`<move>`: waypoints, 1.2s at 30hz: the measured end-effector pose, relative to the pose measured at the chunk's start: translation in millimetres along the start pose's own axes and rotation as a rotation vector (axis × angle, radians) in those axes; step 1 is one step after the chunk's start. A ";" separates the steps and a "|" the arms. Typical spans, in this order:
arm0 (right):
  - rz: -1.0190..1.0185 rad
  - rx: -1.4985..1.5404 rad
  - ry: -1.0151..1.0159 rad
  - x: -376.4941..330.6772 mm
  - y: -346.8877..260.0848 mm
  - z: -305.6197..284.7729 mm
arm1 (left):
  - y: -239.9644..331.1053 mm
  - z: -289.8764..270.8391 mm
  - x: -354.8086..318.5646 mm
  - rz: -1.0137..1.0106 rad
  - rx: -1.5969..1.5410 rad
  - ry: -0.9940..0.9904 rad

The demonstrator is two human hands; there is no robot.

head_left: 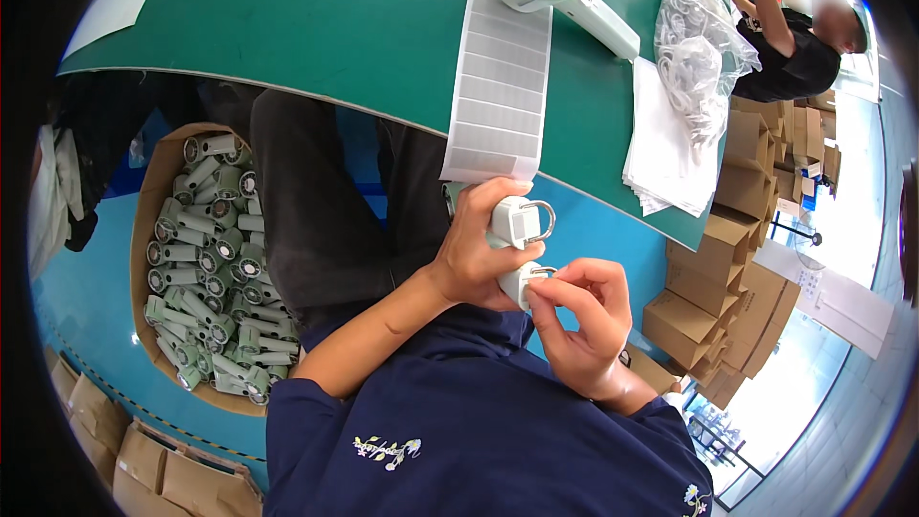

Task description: Apply small adhesive labels to the base of portable hand-held fans at an assembly line.

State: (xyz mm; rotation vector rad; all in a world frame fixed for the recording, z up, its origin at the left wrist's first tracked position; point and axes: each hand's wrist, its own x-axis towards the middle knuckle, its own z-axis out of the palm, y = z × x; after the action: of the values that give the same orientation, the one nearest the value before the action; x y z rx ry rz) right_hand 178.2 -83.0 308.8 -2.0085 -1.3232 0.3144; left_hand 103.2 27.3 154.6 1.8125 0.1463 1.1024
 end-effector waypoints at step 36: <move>-0.068 -0.068 0.299 86.6 104.8 20.7 | 45.9 -175.9 204.1 0.121 0.597 -0.463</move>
State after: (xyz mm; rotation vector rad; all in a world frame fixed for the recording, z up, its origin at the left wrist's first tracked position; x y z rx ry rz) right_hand 279.9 -22.6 238.5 -1.9694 -1.2220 -0.0626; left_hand 76.9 229.3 336.7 2.5948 0.0933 0.7278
